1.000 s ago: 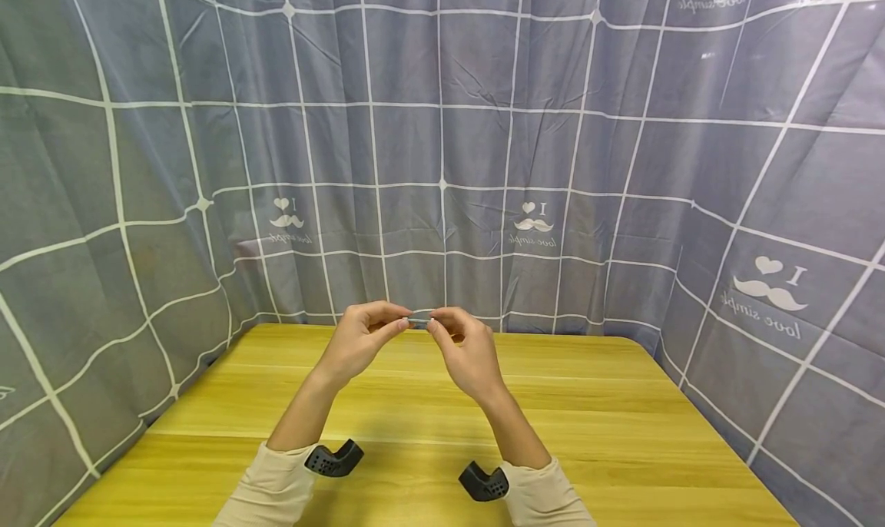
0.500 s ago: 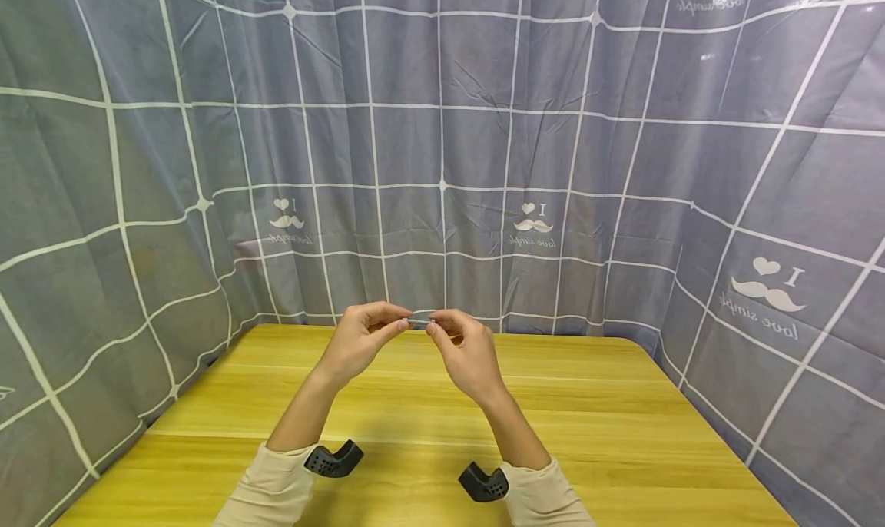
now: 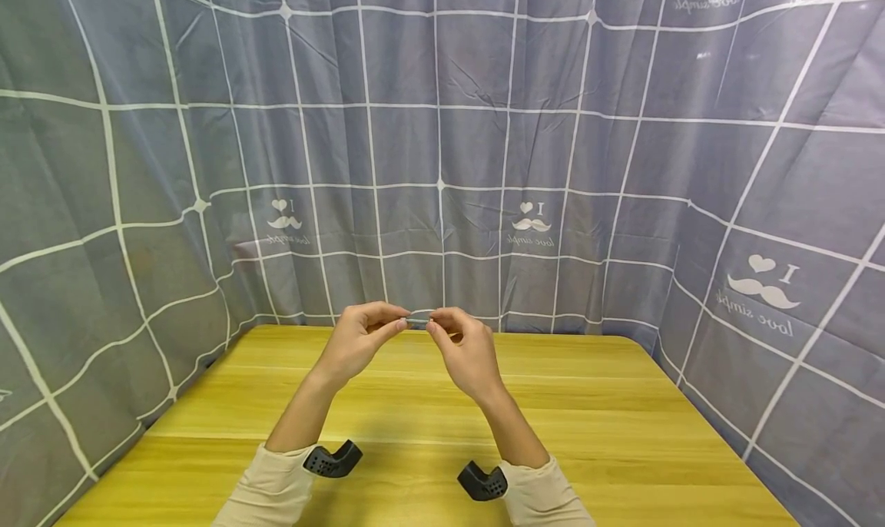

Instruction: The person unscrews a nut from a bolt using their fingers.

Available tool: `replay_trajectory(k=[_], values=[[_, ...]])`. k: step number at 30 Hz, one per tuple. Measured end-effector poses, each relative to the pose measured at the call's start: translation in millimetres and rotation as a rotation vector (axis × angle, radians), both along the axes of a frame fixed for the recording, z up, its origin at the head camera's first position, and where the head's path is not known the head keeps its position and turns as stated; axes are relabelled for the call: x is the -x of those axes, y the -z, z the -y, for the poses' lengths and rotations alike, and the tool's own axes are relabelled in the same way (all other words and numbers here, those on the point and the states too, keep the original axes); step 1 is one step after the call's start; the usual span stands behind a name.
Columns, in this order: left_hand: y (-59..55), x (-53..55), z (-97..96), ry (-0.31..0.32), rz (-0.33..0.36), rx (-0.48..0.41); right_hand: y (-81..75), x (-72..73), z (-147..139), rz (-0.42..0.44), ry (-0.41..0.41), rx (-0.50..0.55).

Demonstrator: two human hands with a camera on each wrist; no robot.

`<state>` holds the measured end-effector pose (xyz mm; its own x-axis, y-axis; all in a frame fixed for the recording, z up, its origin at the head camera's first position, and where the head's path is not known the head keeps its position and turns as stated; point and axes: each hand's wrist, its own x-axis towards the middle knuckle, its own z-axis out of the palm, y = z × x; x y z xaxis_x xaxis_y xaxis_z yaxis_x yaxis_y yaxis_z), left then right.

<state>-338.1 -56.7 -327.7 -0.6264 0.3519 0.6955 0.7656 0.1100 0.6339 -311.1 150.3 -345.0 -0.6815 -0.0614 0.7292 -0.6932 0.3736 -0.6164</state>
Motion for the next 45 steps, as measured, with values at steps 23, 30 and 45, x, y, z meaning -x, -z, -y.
replay_trajectory(k=[23,30,45], values=[[0.1,1.8,-0.1,0.011,0.001,-0.008,0.6,-0.6,0.2,-0.004,-0.038,-0.022],[0.5,0.3,0.1,-0.003,0.007,-0.006,0.2,-1.8,0.5,0.030,-0.063,-0.013],[-0.8,0.5,0.3,0.000,0.012,-0.006,-2.2,-2.6,0.7,0.024,-0.109,0.026]])
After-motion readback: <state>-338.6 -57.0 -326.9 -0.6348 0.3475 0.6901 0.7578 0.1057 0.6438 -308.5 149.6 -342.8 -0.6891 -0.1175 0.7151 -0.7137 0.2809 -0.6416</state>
